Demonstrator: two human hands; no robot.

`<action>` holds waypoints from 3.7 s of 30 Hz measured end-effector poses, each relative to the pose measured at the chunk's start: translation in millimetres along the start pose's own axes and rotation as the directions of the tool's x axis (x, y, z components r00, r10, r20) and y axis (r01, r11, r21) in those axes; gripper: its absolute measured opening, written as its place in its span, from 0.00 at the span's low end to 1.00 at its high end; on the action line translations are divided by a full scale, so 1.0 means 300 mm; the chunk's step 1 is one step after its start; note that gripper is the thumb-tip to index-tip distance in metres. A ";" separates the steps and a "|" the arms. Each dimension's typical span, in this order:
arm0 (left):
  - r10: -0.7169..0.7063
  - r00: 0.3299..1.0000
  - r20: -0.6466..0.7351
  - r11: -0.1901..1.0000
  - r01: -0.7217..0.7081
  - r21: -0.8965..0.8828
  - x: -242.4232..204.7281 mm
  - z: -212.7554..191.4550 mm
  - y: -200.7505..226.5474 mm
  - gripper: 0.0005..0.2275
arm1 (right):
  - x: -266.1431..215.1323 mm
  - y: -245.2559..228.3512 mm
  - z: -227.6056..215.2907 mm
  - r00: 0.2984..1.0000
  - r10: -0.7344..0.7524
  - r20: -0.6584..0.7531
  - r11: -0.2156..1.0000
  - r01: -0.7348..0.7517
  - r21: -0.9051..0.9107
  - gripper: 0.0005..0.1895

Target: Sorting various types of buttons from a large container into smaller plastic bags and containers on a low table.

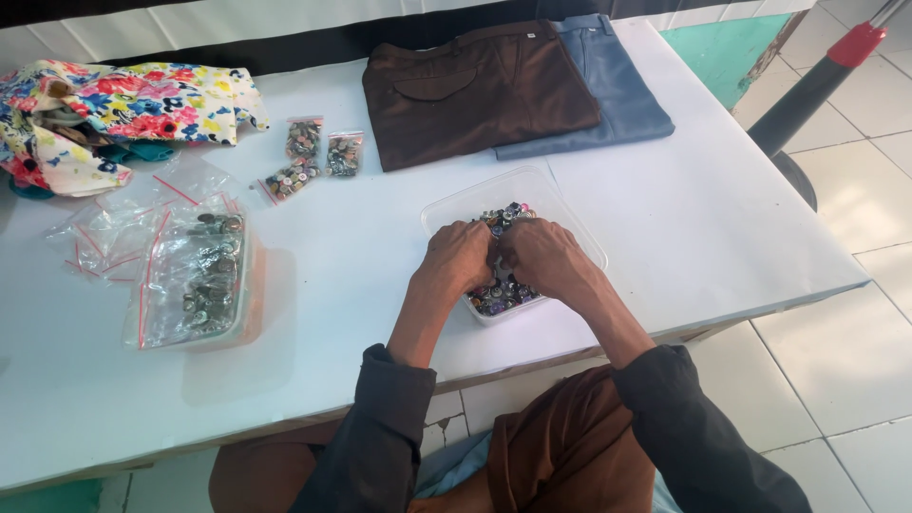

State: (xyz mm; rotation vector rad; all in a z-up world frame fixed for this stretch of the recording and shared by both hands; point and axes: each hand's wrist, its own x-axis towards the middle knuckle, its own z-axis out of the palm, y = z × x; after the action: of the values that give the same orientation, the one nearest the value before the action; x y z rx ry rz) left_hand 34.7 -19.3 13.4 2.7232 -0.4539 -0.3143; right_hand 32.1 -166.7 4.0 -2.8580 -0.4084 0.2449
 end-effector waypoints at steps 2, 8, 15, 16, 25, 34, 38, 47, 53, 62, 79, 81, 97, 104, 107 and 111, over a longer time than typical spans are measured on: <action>-0.006 1.000 -0.003 1.000 0.006 0.023 0.035 0.023 -0.007 0.04 | 0.002 0.021 0.000 1.000 -0.003 -0.008 1.000 0.003 0.005 0.08; 0.007 0.988 -0.152 0.996 -0.020 -0.082 0.002 0.030 -0.013 0.03 | -0.053 0.026 -0.038 0.981 0.123 -0.149 0.941 -0.068 0.332 0.09; 0.022 0.957 -0.289 0.990 -0.061 -0.124 -0.071 -0.011 0.045 0.08 | -0.116 -0.027 -0.107 0.961 0.171 -0.219 0.879 -0.049 0.474 0.13; 0.021 0.957 -0.290 0.990 -0.059 -0.124 -0.068 -0.002 0.042 0.08 | -0.091 -0.008 -0.094 0.961 0.169 -0.218 0.880 -0.048 0.473 0.13; 0.142 0.954 -0.263 0.981 -0.099 0.167 -0.011 0.058 0.010 0.05 | 0.076 0.066 -0.041 0.986 -0.021 -0.163 0.990 -0.002 -0.139 0.16; 0.097 0.989 -0.108 0.994 -0.092 0.056 0.007 0.081 -0.034 0.04 | 0.014 0.084 -0.051 0.996 -0.072 0.055 0.997 0.069 0.042 0.15; 0.066 0.989 -0.134 0.996 -0.074 -0.057 -0.033 0.035 0.007 0.05 | 0.007 0.092 -0.040 0.993 -0.112 0.044 0.984 0.104 0.141 0.13; 0.052 0.967 -0.251 0.989 -0.085 -0.119 -0.019 0.071 -0.026 0.07 | 0.000 0.056 -0.047 1.000 -0.020 0.016 0.975 0.016 0.222 0.12; 0.034 0.964 -0.262 0.995 -0.058 -0.083 -0.053 0.030 0.018 0.12 | 0.000 0.046 -0.061 0.997 -0.037 -0.061 0.956 0.053 0.290 0.13; 0.077 0.959 -0.272 0.997 -0.079 0.006 -0.028 0.045 0.010 0.15 | 0.083 0.101 0.013 0.983 -0.023 -0.183 0.956 0.075 0.282 0.12; 0.108 0.972 -0.211 0.994 -0.101 0.043 0.009 0.051 -0.008 0.07 | 0.071 0.055 -0.011 0.987 -0.012 -0.160 0.999 0.018 0.039 0.14; 0.101 0.978 -0.185 0.994 -0.094 0.049 0.010 0.060 -0.009 0.07 | 0.103 0.092 0.026 0.986 -0.001 -0.169 0.999 0.008 0.041 0.13; 0.119 0.974 -0.192 0.993 -0.114 0.038 -0.018 0.026 0.010 0.07 | 0.124 0.116 0.042 0.979 0.045 -0.199 0.996 -0.027 0.089 0.12; 0.122 0.976 -0.182 0.992 -0.117 0.041 0.005 0.056 -0.013 0.04 | 0.203 0.182 0.115 0.979 0.070 -0.192 0.992 -0.049 0.113 0.12; 0.135 0.973 -0.186 0.991 -0.130 0.040 0.009 0.049 -0.016 0.04 | 0.175 0.157 0.083 0.975 0.047 -0.219 0.996 -0.028 0.087 0.12; 0.129 0.973 -0.192 0.992 -0.127 0.022 -0.004 0.046 -0.004 0.03 | 0.110 0.101 0.032 0.976 0.063 -0.211 0.995 -0.043 0.094 0.12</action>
State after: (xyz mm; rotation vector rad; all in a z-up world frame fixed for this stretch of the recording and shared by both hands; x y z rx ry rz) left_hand 30.2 -22.2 0.5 2.6838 -0.5727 -0.0125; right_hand 69.2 -183.1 -17.5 -2.7716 -0.2717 -0.0350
